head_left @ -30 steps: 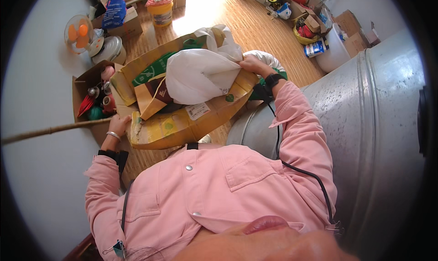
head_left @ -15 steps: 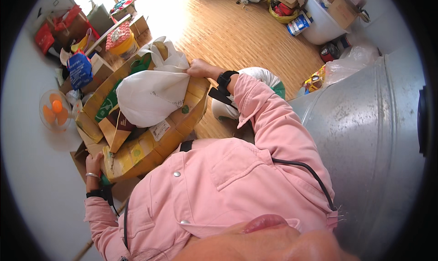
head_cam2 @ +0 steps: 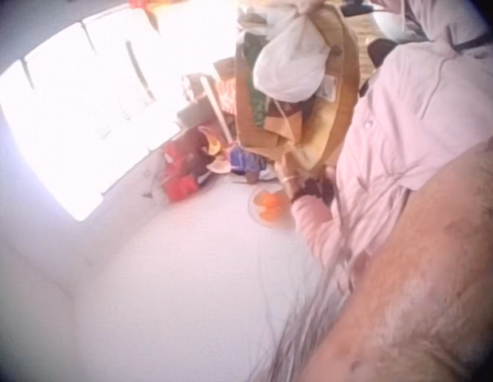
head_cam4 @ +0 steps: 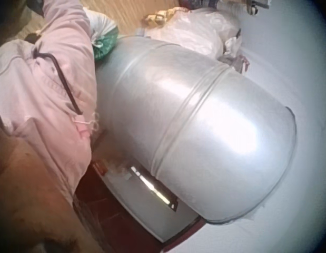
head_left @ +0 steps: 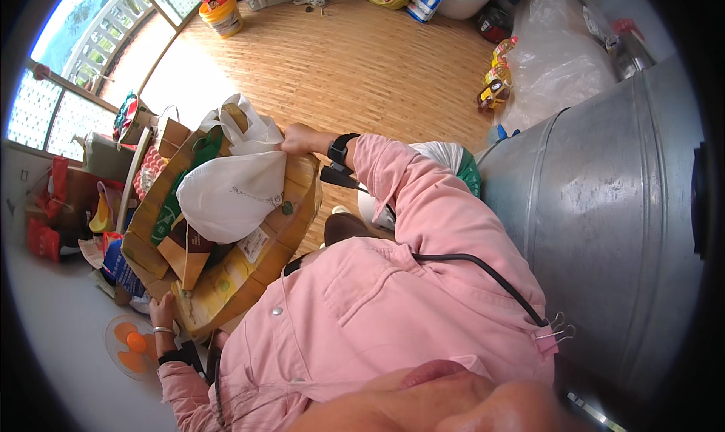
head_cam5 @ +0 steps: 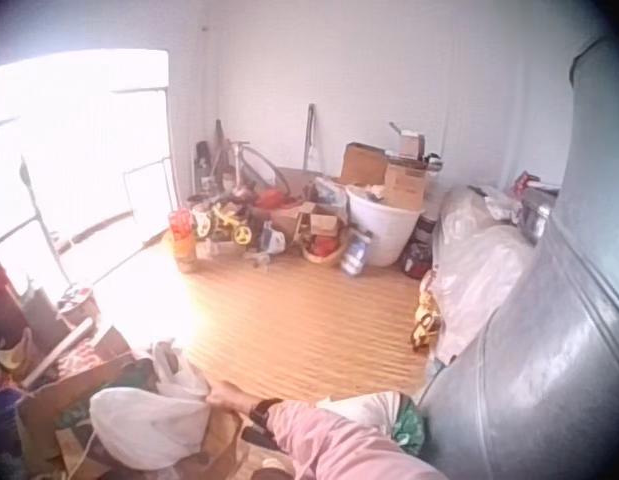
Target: The person moves several items including a bag, a white bucket, and a cardboard box to clear space. They then pick up a broom and dustpan and sweep debris on the wooden floor into the dustpan.
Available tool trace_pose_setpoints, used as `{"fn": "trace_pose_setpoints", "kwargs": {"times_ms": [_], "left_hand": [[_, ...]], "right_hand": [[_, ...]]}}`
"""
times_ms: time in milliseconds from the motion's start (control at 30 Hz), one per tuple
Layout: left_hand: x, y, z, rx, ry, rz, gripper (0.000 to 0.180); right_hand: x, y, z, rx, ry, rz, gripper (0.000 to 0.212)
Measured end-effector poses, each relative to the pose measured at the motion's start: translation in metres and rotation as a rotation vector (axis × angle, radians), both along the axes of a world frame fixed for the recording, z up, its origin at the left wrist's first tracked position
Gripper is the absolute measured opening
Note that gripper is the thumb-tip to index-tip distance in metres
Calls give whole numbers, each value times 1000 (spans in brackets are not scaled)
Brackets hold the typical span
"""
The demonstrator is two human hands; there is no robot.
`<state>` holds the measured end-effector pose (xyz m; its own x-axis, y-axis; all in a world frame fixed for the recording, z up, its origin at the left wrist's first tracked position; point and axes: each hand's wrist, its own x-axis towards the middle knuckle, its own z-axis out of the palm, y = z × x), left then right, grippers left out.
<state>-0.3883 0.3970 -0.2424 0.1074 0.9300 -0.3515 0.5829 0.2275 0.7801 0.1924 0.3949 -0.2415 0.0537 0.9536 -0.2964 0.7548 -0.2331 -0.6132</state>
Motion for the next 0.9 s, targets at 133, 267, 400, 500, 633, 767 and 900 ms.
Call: {"fn": "trace_pose_setpoints", "kwargs": {"times_ms": [133, 267, 400, 500, 633, 767, 900], "left_hand": [[69, 86, 3, 25, 0, 25, 28], [153, 181, -8, 17, -35, 28, 31], [260, 298, -8, 108, 187, -63, 29], [348, 383, 8, 86, -4, -92, 27], [438, 465, 28, 80, -205, -99, 26], [520, 551, 35, 57, 17, -146, 25], [621, 646, 33, 9, -147, -240, 27]], "right_hand": [[60, 78, 2, -12, -5, -29, 47], [143, 163, 5, 8, -48, -32, 46], [248, 250, 13, 1, -78, -71, 51], [329, 313, 30, -12, -114, -110, 52], [419, 381, 61, -63, -76, -234, 55], [502, 432, 85, -45, -71, -291, 54], [592, 485, 88, 24, -108, -373, 55]]}}
